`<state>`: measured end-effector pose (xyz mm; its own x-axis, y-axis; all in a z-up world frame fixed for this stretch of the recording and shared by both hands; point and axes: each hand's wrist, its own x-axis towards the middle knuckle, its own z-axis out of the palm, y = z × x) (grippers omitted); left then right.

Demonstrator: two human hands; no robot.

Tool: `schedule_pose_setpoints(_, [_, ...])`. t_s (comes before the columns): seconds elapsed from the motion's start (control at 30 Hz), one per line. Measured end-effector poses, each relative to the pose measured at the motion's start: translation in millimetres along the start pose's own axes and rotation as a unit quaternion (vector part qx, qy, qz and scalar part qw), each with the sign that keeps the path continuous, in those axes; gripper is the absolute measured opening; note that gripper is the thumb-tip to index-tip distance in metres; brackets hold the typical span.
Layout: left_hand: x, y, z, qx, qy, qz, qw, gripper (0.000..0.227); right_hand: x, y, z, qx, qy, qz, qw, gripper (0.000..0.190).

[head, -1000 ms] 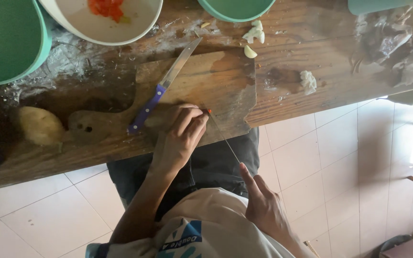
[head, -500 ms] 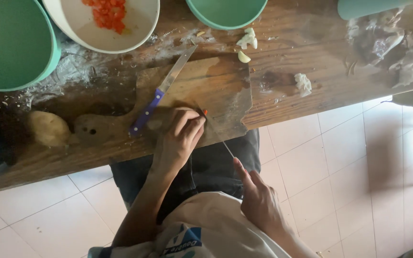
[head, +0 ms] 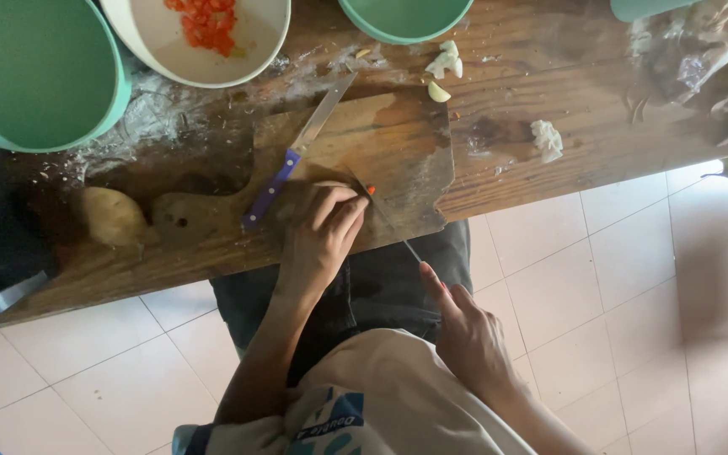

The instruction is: The person uses two knives to chop chili and garlic on a wooden board, occasionally scraping the pieces into a bowl.

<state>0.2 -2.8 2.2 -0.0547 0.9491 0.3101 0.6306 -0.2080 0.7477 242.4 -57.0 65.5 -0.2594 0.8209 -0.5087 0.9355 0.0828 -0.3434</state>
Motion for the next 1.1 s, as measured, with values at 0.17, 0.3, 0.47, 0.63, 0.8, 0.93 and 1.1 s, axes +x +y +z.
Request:
schedule_pose_setpoints(0.17, [2, -1, 2, 0.024, 0.013, 0.013, 1.0, 0.022, -4, 1, -7, -0.042, 0.033, -0.009, 0.999, 0.084])
schedule_pose_setpoints(0.3, [-3, -3, 4, 0.016, 0.013, 0.006, 1.0, 0.02, 2, -4, -10, -0.006, 0.019, -0.007, 1.0, 0.081])
schedule_pose_setpoints(0.47, [-2, -4, 3, 0.014, 0.03, 0.011, 0.999, 0.021, 1, -7, -17, -0.007, 0.023, -0.014, 1.0, 0.077])
schedule_pose_setpoints(0.63, [-2, -5, 2, 0.005, 0.041, 0.011, 0.999, 0.02, -1, -2, -15, 0.098, 0.039, -0.032, 0.994, 0.066])
schedule_pose_setpoints(0.8, [-5, -6, 2, 0.016, 0.038, -0.001, 0.999, 0.021, -7, -3, -9, 0.121, 0.044, -0.025, 0.991, 0.063])
schedule_pose_setpoints(0.93, [-4, -7, 5, 0.035, 0.04, 0.004, 0.999, 0.022, -13, -6, -5, 0.126, 0.044, -0.024, 0.991, 0.062])
schedule_pose_setpoints(1.1, [-4, -6, 3, 0.021, 0.036, 0.006, 0.999, 0.021, -14, -6, -8, 0.126, 0.049, -0.041, 0.99, 0.063])
